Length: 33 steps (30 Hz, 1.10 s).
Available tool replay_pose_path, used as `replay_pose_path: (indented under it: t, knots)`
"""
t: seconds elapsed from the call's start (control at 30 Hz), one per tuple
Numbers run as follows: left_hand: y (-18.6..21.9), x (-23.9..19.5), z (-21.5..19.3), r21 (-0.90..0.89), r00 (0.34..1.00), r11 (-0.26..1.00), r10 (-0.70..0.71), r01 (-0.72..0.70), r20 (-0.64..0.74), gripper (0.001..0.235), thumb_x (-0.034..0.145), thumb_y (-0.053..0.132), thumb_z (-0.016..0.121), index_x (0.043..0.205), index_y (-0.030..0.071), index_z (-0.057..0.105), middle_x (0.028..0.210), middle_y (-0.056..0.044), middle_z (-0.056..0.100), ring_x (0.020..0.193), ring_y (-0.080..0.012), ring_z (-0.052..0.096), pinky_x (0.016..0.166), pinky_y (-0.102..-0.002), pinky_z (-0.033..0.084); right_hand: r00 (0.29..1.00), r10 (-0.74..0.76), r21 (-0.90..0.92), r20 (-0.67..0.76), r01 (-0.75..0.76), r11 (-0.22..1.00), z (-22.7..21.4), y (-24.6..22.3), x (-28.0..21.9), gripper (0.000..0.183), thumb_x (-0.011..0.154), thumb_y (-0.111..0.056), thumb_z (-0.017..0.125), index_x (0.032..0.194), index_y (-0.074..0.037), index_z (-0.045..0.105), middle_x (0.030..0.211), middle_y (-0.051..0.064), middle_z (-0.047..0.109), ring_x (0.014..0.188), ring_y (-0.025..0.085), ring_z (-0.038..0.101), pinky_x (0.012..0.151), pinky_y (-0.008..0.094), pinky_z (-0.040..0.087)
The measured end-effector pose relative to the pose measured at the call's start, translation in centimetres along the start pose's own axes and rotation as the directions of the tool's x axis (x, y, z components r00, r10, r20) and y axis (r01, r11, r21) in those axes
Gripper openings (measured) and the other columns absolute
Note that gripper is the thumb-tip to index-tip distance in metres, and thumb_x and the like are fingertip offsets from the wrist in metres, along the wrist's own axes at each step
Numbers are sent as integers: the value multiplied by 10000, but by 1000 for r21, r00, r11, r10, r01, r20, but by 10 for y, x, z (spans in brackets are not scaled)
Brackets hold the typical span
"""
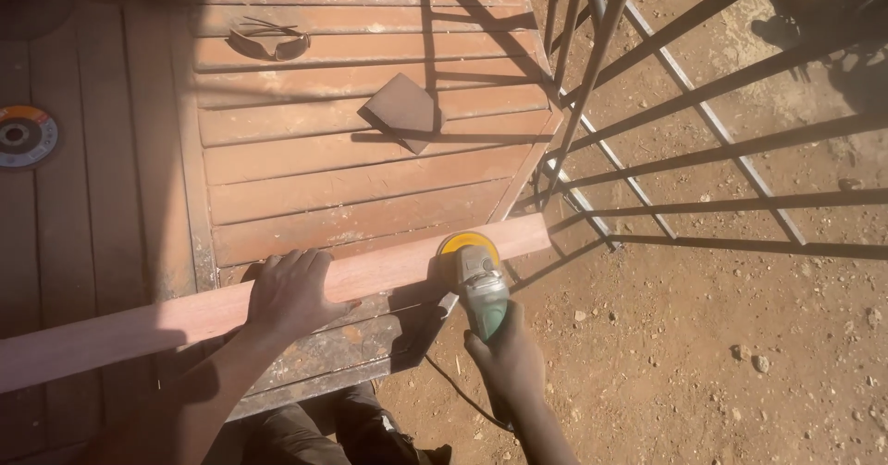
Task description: Sanding a wooden plank using an angle grinder on a workbench.
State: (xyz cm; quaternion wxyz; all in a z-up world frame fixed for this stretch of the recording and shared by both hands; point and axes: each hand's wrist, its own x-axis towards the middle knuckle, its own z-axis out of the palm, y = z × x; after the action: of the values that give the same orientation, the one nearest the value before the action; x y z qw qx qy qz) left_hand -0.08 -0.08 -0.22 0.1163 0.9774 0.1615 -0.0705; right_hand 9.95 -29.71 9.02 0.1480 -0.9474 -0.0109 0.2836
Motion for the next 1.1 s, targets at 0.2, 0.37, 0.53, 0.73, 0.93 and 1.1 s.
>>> replay_pose_path:
  t: [0.2, 0.37, 0.53, 0.73, 0.93, 1.1]
  knots:
    - [-2, -1, 6, -16, 998, 1000, 14, -15, -57, 741, 624, 766, 850, 1030, 176, 657, 974, 11, 722, 963, -263, 662, 852, -452, 495, 973, -221, -106, 64, 227, 968, 2, 9, 3, 471, 798, -442, 640, 1150, -209, 430, 939, 61, 711, 676, 278, 678, 541, 421, 532]
    - [-1, 2, -1, 22, 1000, 1000, 5, -5, -2, 717, 656, 783, 824, 1017, 188, 652, 966, 22, 709, 954, -250, 653, 840, -429, 498, 976, 178, 71, -123, -170, 983, -53, 40, 41, 630, 794, -454, 627, 1282, -95, 452, 1018, 179, 714, 821, 357, 716, 692, 500, 569]
    - [-1, 2, 0, 9, 999, 1000, 16, -15, -32, 715, 652, 760, 845, 1024, 184, 644, 949, 21, 698, 938, -256, 657, 836, -434, 496, 894, 383, 149, -233, -356, 922, -99, 43, 46, 586, 801, -431, 643, 1220, -53, 484, 1027, 183, 708, 885, 364, 696, 771, 512, 522]
    - [-2, 0, 6, 52, 996, 998, 44, -40, -77, 707, 671, 810, 802, 963, 185, 648, 883, 34, 688, 886, -231, 658, 808, -411, 498, 968, 227, 134, -110, -212, 968, -40, 13, 33, 592, 826, -391, 642, 1270, -63, 426, 977, 190, 712, 796, 347, 711, 700, 484, 583]
    - [0, 3, 5, -14, 999, 1000, 8, -9, -47, 685, 644, 752, 847, 989, 193, 648, 950, 34, 703, 936, -244, 654, 844, -428, 492, 950, -299, -118, 93, 309, 944, 2, -8, 16, 504, 779, -441, 685, 1129, -205, 410, 986, 94, 719, 749, 405, 686, 610, 525, 502]
    - [-1, 2, 1, 9, 999, 1000, 23, -23, -28, 718, 680, 788, 810, 1041, 187, 654, 979, 33, 699, 950, -232, 655, 850, -419, 496, 997, -71, -82, -10, 70, 994, -29, 0, 43, 556, 837, -442, 646, 1282, -192, 424, 976, 51, 725, 732, 239, 716, 624, 406, 605]
